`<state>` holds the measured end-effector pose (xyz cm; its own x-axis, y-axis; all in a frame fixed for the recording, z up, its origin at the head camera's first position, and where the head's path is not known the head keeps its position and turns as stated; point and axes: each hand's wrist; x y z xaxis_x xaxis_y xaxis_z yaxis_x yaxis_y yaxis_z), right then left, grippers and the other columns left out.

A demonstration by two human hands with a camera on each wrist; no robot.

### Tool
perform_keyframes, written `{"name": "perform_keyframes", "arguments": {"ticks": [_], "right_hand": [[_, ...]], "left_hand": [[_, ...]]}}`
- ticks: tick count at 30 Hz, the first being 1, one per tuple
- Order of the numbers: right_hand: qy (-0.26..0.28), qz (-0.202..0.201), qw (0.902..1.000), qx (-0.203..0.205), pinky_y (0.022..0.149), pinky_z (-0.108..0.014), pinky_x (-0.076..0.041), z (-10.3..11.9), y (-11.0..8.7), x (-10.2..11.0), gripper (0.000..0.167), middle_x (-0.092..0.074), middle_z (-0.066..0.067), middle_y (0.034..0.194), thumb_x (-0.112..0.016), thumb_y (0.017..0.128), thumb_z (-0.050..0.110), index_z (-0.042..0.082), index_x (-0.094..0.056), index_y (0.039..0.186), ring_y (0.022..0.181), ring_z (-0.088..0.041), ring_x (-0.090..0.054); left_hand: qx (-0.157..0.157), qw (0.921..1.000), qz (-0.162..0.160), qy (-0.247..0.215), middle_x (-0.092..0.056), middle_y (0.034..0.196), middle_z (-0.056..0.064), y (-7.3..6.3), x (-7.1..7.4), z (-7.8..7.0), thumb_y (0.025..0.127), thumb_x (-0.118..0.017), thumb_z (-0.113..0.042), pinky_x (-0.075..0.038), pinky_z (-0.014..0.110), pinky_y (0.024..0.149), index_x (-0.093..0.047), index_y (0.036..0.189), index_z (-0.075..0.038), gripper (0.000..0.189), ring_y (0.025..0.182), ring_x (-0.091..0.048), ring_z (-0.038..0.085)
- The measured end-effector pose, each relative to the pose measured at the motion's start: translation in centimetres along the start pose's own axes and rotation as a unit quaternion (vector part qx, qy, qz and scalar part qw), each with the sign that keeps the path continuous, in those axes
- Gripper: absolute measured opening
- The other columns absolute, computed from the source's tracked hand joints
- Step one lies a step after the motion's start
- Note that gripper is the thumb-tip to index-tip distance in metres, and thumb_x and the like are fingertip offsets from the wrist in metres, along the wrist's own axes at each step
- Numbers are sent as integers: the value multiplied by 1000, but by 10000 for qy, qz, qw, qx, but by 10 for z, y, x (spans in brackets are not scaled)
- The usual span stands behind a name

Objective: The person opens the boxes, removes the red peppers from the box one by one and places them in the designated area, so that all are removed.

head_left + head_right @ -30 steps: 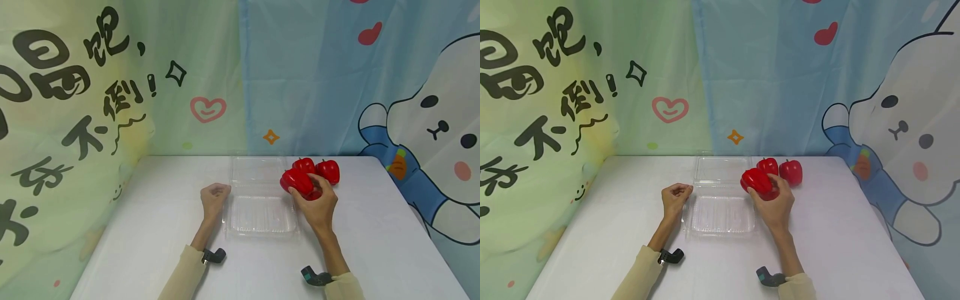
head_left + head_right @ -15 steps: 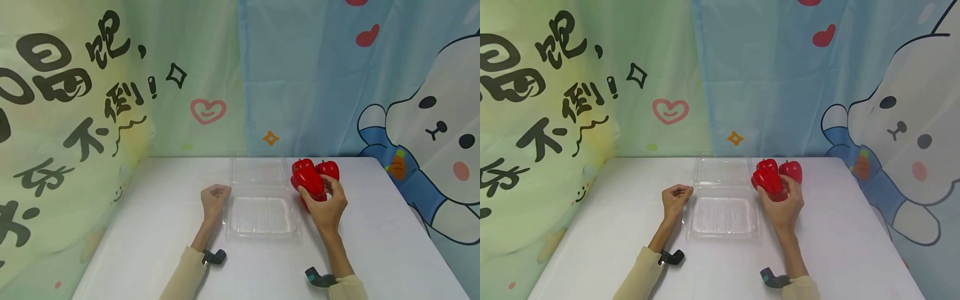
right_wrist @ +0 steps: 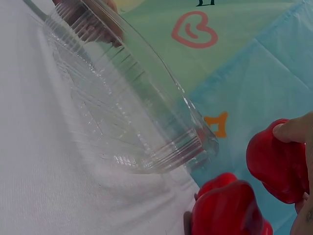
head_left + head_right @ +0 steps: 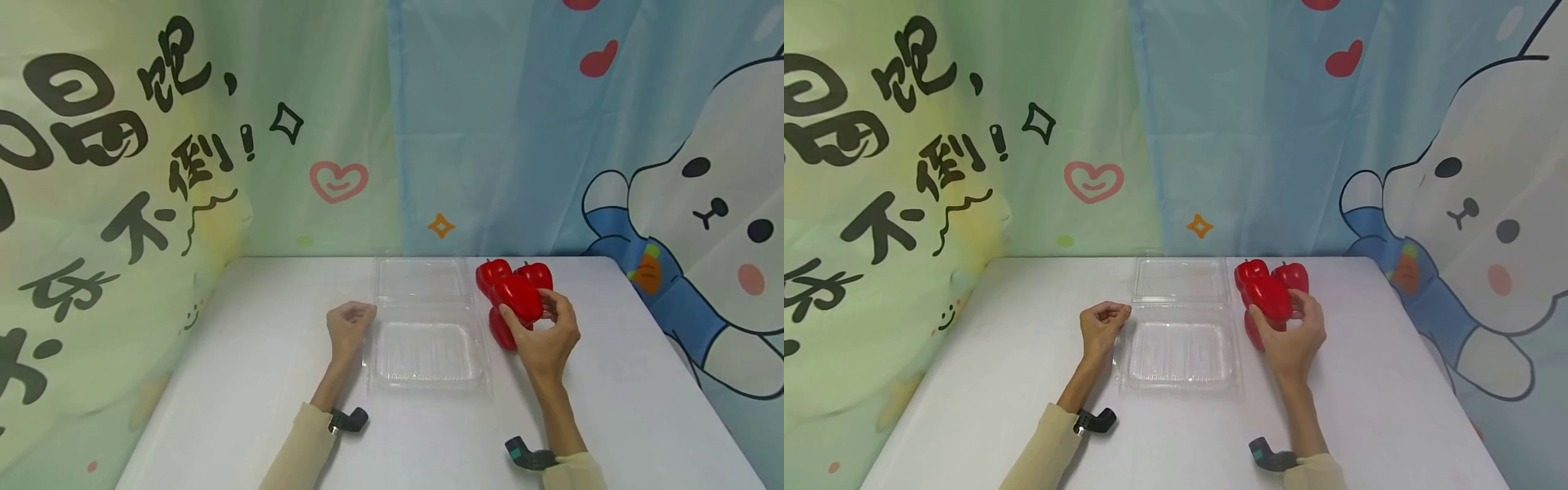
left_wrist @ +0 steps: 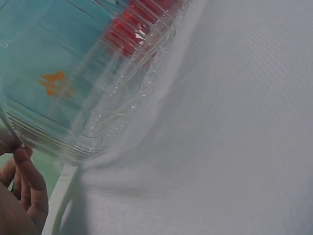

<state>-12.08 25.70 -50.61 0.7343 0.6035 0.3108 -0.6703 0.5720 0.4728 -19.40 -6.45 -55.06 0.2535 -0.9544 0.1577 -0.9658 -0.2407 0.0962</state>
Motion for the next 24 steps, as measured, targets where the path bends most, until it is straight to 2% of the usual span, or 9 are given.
{"name": "perform_keyframes", "arguments": {"ticks": [10,16,24], "right_hand": [[142,-243,9996,96,98,-9,-47,-6,4,6,69,-72,-8,143,-94,83,19,3,-64,143,113,3,-57],[29,-346,9994,-26,98,-12,-49,-8,6,11,67,-72,-5,142,-94,84,22,5,-65,142,111,4,-58],[51,-510,9986,-105,99,-12,-49,-12,7,15,65,-73,-8,140,-94,84,23,6,-67,141,112,3,-58]], "left_hand": [[-60,9998,17,-181,-80,85,19,1,-1,-1,88,-83,-7,-53,19,62,-81,89,1,9,62,-66,8],[-49,9998,18,-210,-80,85,19,1,-2,0,88,-83,-7,-53,19,63,-80,90,2,9,63,-66,8],[-2,9999,5,-137,-80,86,20,0,0,-2,89,-83,-8,-53,19,63,-80,90,1,10,63,-66,8]]}}
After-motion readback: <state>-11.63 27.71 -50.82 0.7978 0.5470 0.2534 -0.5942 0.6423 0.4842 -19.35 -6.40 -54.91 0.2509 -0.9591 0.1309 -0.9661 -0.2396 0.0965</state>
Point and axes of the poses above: each hand's wrist, its own y-axis towards the middle knuckle, its own x-axis out of the back of the hand, z = x × y
